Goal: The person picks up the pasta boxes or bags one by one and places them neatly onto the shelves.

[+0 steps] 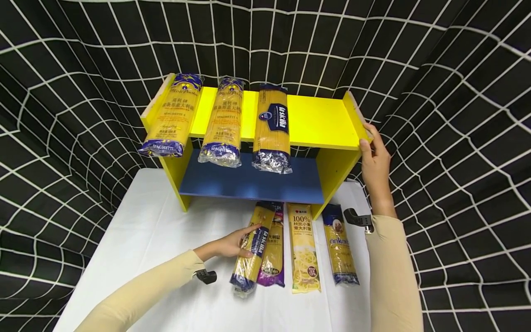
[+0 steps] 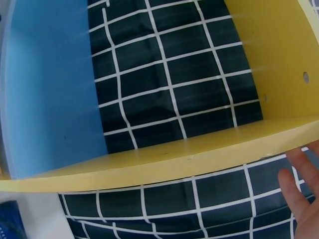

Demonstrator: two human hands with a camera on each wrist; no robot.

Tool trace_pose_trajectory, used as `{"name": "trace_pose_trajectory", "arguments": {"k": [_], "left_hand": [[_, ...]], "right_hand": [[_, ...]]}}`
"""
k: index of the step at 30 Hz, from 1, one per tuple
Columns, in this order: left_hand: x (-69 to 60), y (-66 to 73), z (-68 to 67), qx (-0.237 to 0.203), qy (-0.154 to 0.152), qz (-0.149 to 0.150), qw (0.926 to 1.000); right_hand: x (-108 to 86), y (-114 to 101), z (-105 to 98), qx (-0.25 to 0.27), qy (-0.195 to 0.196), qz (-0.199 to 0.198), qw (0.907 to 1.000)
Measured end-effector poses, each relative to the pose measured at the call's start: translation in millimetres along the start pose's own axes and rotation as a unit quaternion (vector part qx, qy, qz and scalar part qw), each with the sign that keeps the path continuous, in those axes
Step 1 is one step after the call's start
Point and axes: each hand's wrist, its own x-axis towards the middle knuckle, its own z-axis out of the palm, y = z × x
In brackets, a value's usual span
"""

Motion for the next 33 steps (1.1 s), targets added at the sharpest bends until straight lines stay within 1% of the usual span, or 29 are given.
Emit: {"name": "trace_pose_trajectory", "arguments": {"k": [3,6,10,14,19,21,23,26,28,30,33], "left_hand": [[0.8,14.3,4.0,0.002,-0.022,0.025,0.9994],[1.4,30.8,6.3,0.006,-0.041,0.057,0.9975],[0.8,55.0,5.3,0.013,-0.060,0.092,0.9939],[-5.7,86.8,-2.3,0.020,-0.077,0.117,0.9899],[-18.4,130.8,-18.7,0.032,-0.093,0.141,0.9851],[-23.4,146.9,-24.8,0.023,-0.101,0.146,0.9839],[-27.8,161.6,-29.3,-0.004,-0.112,0.155,0.9815],[-35.0,185.5,-34.6,-0.051,-0.135,0.155,0.9773],[-40.1,202.1,-37.7,-0.067,-0.144,0.161,0.9741],[-45.8,219.9,-40.8,-0.068,-0.144,0.165,0.9734],[-53.1,246.7,-44.2,-0.064,-0.132,0.176,0.9734]], "right_hand": [[0.2,0,1,0.002,0.000,0.003,1.0000],[-0.4,0,0,-0.004,0.002,0.004,1.0000],[-1.3,-1,0,-0.008,0.002,0.006,0.9999],[-1.9,-2,0,-0.011,-0.003,0.008,0.9999],[-2.2,-4,-1,-0.017,-0.009,0.015,0.9997],[-1.9,-4,-1,-0.018,-0.012,0.016,0.9996],[-2.0,-4,-1,-0.021,-0.013,0.018,0.9995],[-2.1,-4,-1,-0.021,-0.013,0.015,0.9996],[-2.3,-4,-1,-0.021,-0.012,0.014,0.9996],[-2.4,-4,-2,-0.016,-0.012,0.011,0.9997],[-2.5,-3,-2,-0.011,-0.012,0.010,0.9998]]}}
